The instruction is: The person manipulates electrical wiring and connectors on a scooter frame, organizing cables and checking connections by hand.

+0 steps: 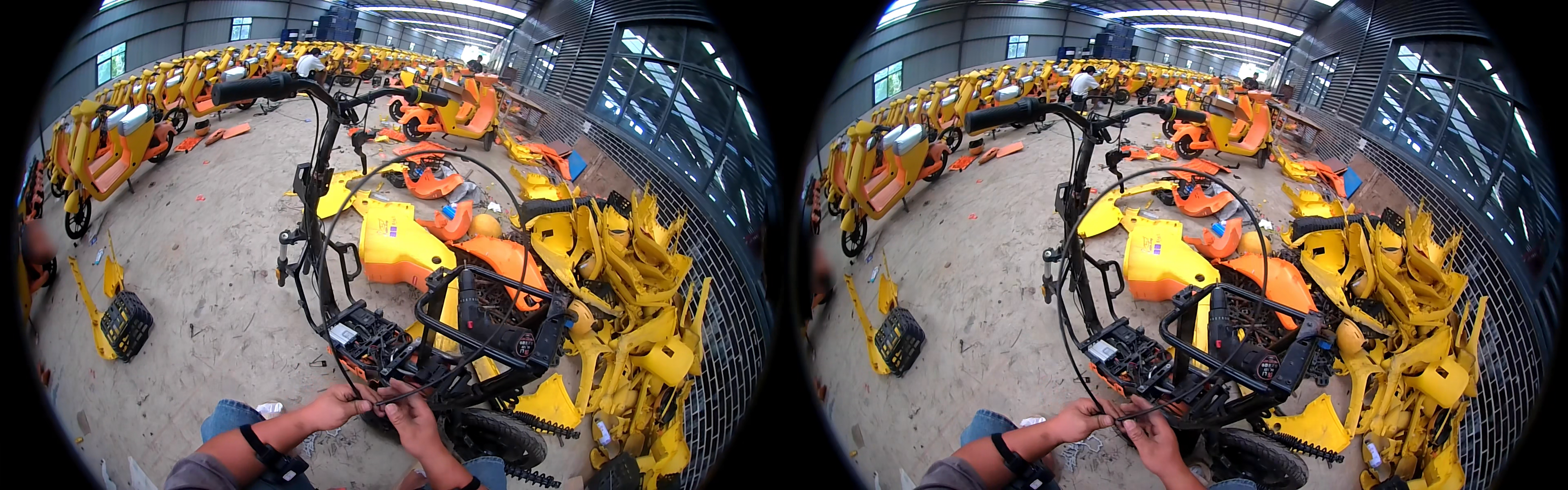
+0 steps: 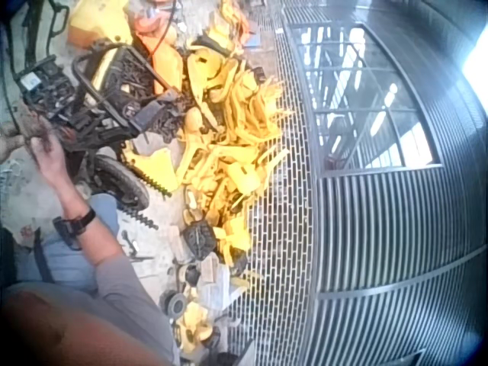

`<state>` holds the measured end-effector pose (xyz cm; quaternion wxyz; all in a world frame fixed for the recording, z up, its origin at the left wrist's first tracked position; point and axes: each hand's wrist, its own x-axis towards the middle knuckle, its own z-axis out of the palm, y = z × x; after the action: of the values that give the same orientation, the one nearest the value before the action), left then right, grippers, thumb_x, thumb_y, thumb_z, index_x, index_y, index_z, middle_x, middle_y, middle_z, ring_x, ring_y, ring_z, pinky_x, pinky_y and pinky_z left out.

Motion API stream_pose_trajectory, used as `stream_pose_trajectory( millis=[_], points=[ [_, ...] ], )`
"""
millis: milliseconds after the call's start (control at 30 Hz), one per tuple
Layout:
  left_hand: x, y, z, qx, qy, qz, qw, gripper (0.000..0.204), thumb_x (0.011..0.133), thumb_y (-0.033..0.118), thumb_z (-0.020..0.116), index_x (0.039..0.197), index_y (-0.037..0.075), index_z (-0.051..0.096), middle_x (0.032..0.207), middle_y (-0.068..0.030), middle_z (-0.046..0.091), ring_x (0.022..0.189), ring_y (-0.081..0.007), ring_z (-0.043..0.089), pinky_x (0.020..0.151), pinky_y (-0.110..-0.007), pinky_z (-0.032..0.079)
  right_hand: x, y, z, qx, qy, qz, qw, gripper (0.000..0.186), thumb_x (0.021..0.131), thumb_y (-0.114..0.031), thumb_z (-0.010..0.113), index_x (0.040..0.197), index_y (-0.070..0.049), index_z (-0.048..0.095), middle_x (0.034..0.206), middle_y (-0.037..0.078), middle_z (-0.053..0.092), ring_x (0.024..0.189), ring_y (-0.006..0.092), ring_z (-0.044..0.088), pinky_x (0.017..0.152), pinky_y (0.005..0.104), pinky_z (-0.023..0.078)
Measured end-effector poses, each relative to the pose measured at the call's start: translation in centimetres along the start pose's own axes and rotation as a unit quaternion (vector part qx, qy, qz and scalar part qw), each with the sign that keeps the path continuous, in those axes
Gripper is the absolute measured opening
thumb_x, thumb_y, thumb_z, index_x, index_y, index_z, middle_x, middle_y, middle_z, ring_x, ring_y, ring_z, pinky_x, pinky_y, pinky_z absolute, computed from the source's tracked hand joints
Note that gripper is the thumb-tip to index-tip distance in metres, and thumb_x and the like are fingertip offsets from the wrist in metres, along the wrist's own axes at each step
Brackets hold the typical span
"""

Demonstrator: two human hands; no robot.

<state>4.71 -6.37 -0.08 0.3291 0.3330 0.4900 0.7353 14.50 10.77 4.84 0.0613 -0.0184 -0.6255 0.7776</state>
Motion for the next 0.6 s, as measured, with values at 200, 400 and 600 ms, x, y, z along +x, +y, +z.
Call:
stream_pose_trajectory(
  millis=[200,400,600],
  points=[
    [0.1,-0.8,0.5,-0.043,-0.016,-0.045,0.998,0.013,0.098,0.004,0.051,0.105,-0.002,0.061,0.105,-0.0106,0.065,0.102,-0.0204,0.062,0.093,-0.034,0.046,-0.3,0.3,-0.9,0.004,0.022,0.037,0.999,0.023,0.098,-0.011,0.059,0.115,0.003,0.057,0.106,0.012,0.066,0.092,0.0176,0.064,0.084,0.0313,0.052],
    [0.1,-2.0,0.2,-0.057,0.001,-0.073,0.996,0.013,0.099,0.005,0.05,0.106,-0.001,0.058,0.104,-0.0102,0.066,0.102,-0.019,0.063,0.093,-0.033,0.047,-0.3,-0.4,0.0,-0.063,0.042,-0.016,0.997,0.016,0.099,-0.01,0.056,0.105,0.004,0.06,0.088,0.007,0.065,0.08,0.0115,0.061,0.074,0.0257,0.051],
    [0.6,-2.0,0.4,-0.037,-0.003,-0.081,0.996,0.013,0.1,0.008,0.049,0.101,-0.002,0.058,0.102,-0.0133,0.067,0.101,-0.0222,0.063,0.093,-0.035,0.047,-0.5,0.7,-0.9,-0.078,0.049,-0.026,0.995,0.015,0.099,-0.01,0.055,0.105,0.003,0.061,0.096,0.009,0.066,0.086,0.0145,0.063,0.078,0.029,0.052]
  ],
)
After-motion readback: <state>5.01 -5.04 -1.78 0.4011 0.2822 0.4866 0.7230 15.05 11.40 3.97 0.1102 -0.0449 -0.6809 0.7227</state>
